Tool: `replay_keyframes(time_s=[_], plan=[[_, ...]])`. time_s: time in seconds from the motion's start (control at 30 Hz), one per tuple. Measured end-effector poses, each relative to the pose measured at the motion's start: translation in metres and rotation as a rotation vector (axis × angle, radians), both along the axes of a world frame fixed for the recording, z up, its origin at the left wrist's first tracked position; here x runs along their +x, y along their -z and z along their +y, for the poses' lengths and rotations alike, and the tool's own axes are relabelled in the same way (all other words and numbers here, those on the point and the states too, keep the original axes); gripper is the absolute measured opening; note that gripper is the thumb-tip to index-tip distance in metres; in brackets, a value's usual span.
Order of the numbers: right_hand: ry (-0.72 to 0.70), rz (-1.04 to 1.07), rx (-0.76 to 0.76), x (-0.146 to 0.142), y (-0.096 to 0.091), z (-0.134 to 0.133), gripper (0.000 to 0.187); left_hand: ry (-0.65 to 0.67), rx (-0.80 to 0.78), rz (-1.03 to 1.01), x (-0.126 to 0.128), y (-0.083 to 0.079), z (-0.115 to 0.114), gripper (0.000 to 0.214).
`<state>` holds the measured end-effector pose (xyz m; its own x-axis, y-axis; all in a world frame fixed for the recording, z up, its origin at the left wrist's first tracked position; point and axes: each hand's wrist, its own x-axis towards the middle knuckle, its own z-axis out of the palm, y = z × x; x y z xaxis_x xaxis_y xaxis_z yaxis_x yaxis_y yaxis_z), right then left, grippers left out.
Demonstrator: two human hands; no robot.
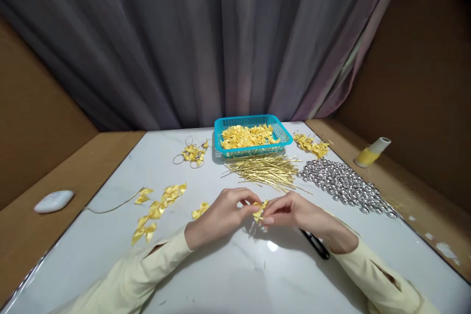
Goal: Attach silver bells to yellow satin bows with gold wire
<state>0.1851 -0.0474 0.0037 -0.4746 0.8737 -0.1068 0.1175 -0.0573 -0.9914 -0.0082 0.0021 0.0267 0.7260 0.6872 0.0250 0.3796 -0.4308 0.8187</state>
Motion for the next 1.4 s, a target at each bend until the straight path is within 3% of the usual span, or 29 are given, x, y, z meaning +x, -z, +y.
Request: replay_keyframes(time_s=[0.13,0.33,0.57,0.8,1.03,1.4], plan=[[0.089,-0.148,0.091,-0.001,-0.003,-0.003,0.020,0.017,-0.017,0.010,0.001,-0.008,-0.008,0.015],[0.160,-0.407,0.333,-0.005,-0.007,-0.011,0.017,0.035,0.027,0.045,0.000,-0.006,-0.006,0.015],[0.246,-0.505,0.530,-0.006,-0.004,-0.017,0.018,0.046,0.064,0.070,0.002,-0.006,-0.007,0.017],[0.183,-0.417,0.512,-0.006,-0.001,-0.014,0.019,0.099,0.057,0.070,0.003,-0.008,-0.006,0.015],[0.211,-0.421,0.485,-0.005,-0.005,-0.014,0.018,0.118,-0.041,0.053,0.005,-0.013,-0.007,0.021],[0.219,-0.393,0.392,-0.005,-0.007,-0.012,0.015,0.070,-0.070,0.038,0.006,-0.004,-0.006,0.013]])
